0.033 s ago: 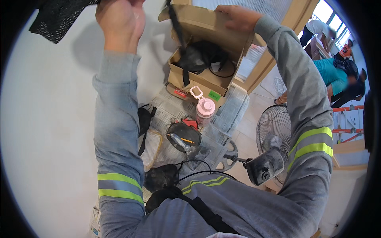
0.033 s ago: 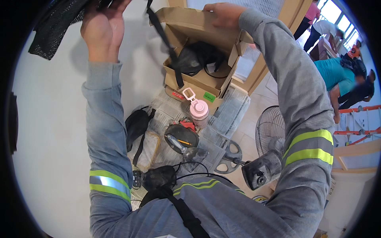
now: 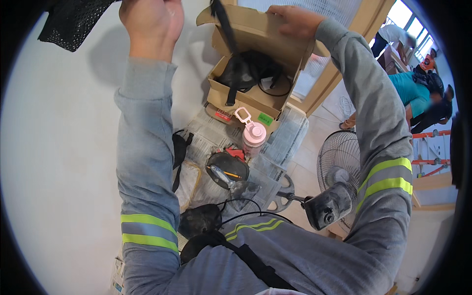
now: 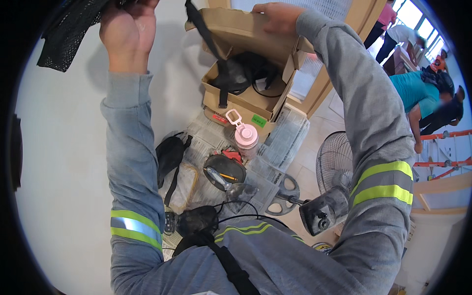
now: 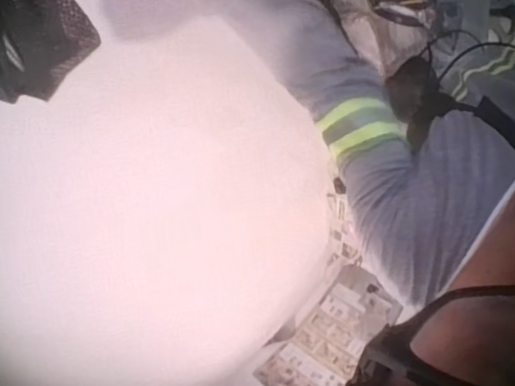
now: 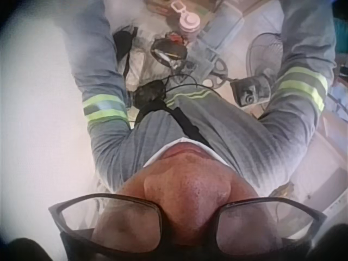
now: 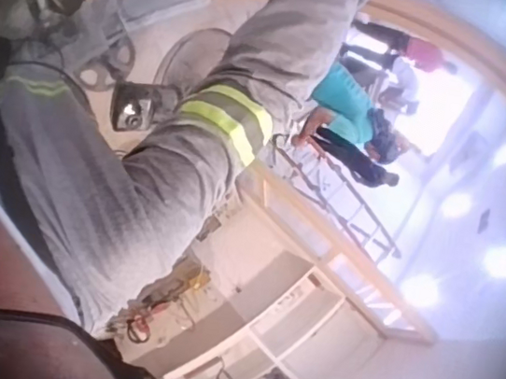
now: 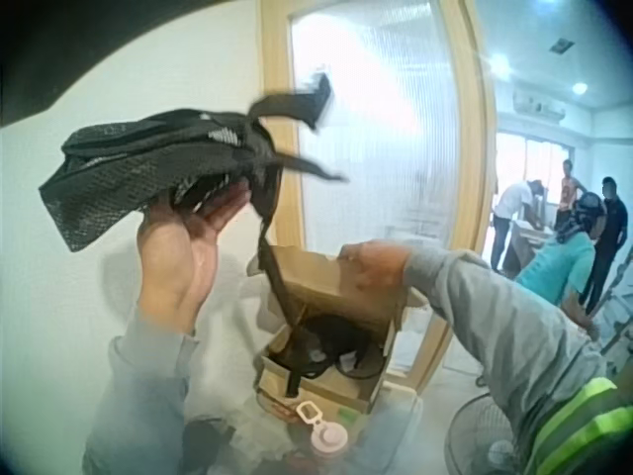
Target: The person assembles a head-mounted device by attaching a mesh pouch to a headband and connecting a small electronic module. They handle a smartphone to scan a QR code and organize the components on a table covered with newspapers. The person also retrieves a black bag from a cardboard box and adjusts the straps of the headband.
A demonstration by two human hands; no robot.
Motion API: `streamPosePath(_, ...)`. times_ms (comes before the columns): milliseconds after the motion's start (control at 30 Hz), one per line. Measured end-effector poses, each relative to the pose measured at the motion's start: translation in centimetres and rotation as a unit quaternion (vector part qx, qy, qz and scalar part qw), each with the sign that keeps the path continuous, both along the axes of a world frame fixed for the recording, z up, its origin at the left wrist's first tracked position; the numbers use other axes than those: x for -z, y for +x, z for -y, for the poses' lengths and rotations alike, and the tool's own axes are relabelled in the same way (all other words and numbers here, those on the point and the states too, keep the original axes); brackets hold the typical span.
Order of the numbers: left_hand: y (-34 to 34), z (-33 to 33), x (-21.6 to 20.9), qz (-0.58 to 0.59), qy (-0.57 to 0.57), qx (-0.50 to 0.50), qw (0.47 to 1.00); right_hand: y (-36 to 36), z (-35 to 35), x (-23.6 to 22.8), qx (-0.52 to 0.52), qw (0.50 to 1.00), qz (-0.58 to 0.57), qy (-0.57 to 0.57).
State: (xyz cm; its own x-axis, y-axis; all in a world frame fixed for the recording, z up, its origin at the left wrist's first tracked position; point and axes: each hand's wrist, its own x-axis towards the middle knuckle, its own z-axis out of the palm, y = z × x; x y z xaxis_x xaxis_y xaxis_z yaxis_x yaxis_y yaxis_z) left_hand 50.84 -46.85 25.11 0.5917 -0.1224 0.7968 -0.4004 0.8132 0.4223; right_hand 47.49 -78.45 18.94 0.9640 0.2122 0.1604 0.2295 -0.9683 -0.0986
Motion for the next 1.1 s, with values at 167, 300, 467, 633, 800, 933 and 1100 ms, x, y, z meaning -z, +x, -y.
streamPosePath(167,6.1,3.4,4.4,-0.024,-0.142,-0.042,0.989,-0.1,0.5,-1.3,0.044,0.996,-0.063,0.037)
streamPosePath(300,8.5,5.0,23.9,0.191,0.364,-0.371,0.833,-0.3,-0.9,-2.3,0.053,0.998,-0.025,-0.004)
streamPosePath(467,3.1,9.8,28.1,0.282,0.712,-0.39,0.511,-0.3,0.5,-0.9,0.043,0.997,-0.064,-0.001)
streamPosePath(633,5.4,13.5,22.8,0.196,0.587,-0.449,0.644,-0.4,-0.3,-1.3,0.043,0.998,-0.037,0.018)
streamPosePath(800,6.6,10.1,29.4,0.309,0.733,-0.45,0.405,-1.1,-1.5,-1.8,0.051,0.997,-0.051,0.022)
streamPosePath(933,8.5,6.1,28.1,0.401,0.697,-0.263,0.533,-0.7,-1.1,-0.1,0.01,0.999,-0.032,0.025)
streamPosePath(1100,3.1,1.0,19.6,0.303,0.887,-0.052,0.344,-1.2,0.3,0.8,0.028,0.999,-0.03,0.013)
